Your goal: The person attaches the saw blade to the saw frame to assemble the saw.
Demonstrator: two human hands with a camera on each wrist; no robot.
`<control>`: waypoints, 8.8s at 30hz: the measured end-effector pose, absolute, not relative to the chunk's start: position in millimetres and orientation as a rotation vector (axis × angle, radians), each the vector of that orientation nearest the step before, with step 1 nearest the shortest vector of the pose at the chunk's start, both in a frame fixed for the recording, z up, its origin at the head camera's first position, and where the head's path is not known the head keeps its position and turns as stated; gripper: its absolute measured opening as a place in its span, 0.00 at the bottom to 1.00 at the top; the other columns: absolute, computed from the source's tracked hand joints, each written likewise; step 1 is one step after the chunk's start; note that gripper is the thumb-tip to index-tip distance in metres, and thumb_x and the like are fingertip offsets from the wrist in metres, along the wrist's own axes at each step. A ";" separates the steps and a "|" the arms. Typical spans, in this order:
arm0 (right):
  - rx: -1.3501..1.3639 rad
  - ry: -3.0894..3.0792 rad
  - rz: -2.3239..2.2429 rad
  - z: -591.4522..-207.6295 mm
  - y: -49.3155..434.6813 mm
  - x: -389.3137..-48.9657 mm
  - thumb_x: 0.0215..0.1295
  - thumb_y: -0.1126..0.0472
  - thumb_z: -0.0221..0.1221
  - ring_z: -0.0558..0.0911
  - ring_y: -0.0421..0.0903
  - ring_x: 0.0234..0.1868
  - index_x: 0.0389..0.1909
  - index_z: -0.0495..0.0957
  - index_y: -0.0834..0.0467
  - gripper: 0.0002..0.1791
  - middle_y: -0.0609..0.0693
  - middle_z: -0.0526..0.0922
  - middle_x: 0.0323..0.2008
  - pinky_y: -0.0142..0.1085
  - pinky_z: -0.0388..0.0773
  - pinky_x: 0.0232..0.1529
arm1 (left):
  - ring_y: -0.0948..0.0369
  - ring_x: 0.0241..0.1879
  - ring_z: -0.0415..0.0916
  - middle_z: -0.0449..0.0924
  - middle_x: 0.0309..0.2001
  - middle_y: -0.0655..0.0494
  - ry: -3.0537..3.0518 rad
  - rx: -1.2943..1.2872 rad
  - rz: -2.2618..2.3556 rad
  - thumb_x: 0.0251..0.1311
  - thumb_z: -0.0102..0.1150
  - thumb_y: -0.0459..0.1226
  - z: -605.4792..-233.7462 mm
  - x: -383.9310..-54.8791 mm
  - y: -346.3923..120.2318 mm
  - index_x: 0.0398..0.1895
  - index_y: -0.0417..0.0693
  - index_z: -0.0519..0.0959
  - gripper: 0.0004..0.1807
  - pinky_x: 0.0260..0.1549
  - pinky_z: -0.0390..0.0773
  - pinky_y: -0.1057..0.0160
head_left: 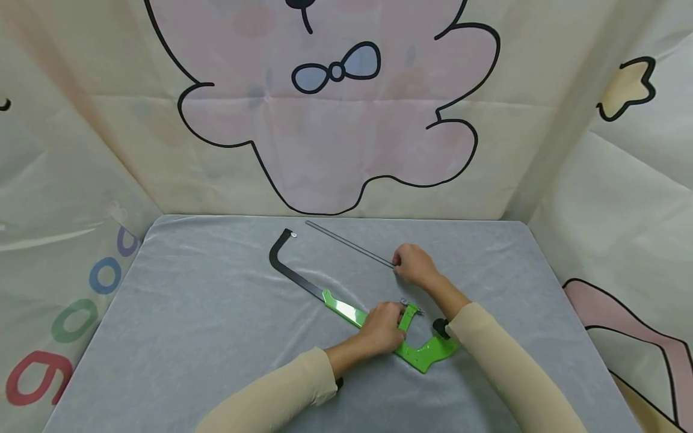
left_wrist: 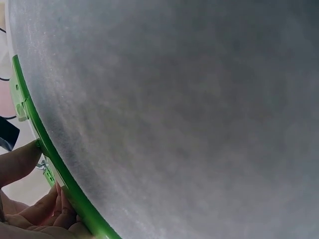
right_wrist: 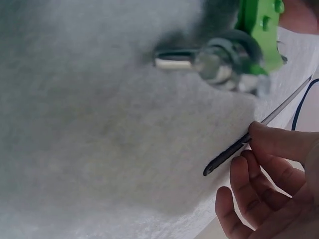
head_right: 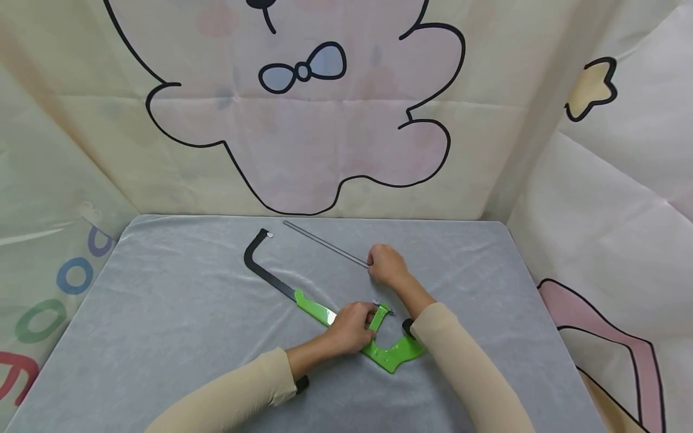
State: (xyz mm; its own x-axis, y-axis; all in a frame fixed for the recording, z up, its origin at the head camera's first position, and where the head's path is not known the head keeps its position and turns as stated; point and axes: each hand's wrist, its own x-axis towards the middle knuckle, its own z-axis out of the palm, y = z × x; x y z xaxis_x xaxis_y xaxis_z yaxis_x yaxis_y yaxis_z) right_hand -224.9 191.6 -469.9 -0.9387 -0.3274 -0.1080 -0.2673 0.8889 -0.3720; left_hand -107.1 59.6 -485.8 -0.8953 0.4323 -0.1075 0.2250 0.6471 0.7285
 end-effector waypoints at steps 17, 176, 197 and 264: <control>-0.483 2.822 -0.546 -471.7 195.3 -231.3 0.54 0.70 0.62 0.74 0.48 0.28 0.27 0.76 0.61 0.04 0.50 0.77 0.27 0.41 0.71 0.31 | 0.65 0.19 0.56 0.59 0.17 0.62 2.588 0.510 1.099 0.46 0.64 0.25 -487.0 -106.2 61.1 0.20 0.46 0.69 0.13 0.18 0.56 0.66; -0.678 2.195 -1.000 -449.9 258.5 -188.4 0.71 0.63 0.56 0.76 0.42 0.30 0.43 0.82 0.70 0.13 0.58 0.83 0.28 0.31 0.71 0.32 | 0.63 0.31 0.71 0.72 0.28 0.61 2.635 0.417 1.167 0.42 0.65 0.25 -490.5 -98.2 66.5 0.43 0.42 0.79 0.20 0.32 0.72 0.63; -0.538 2.115 -0.914 -453.8 277.3 -172.4 0.63 0.58 0.65 0.78 0.41 0.29 0.37 0.86 0.62 0.11 0.53 0.85 0.28 0.33 0.76 0.33 | 0.64 0.30 0.70 0.71 0.28 0.61 2.627 0.404 1.212 0.42 0.66 0.24 -490.1 -96.4 65.6 0.41 0.42 0.78 0.19 0.33 0.72 0.65; -0.668 2.080 -0.836 -454.3 273.4 -173.6 0.68 0.61 0.59 0.66 0.35 0.21 0.31 0.84 0.63 0.11 0.40 0.70 0.19 0.29 0.63 0.24 | 0.64 0.30 0.70 0.72 0.28 0.59 2.665 0.441 1.189 0.43 0.67 0.25 -488.7 -94.8 66.2 0.41 0.41 0.79 0.18 0.32 0.71 0.66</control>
State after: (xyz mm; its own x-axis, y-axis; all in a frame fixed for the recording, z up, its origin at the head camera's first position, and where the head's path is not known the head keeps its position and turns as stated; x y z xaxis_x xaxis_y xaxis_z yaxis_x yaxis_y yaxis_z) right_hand -173.6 273.4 -454.3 -0.5564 -0.6876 -0.4665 -0.1737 0.6453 -0.7439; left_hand -94.8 66.2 -488.7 -0.9378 0.3434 -0.0517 0.1910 0.6344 0.7491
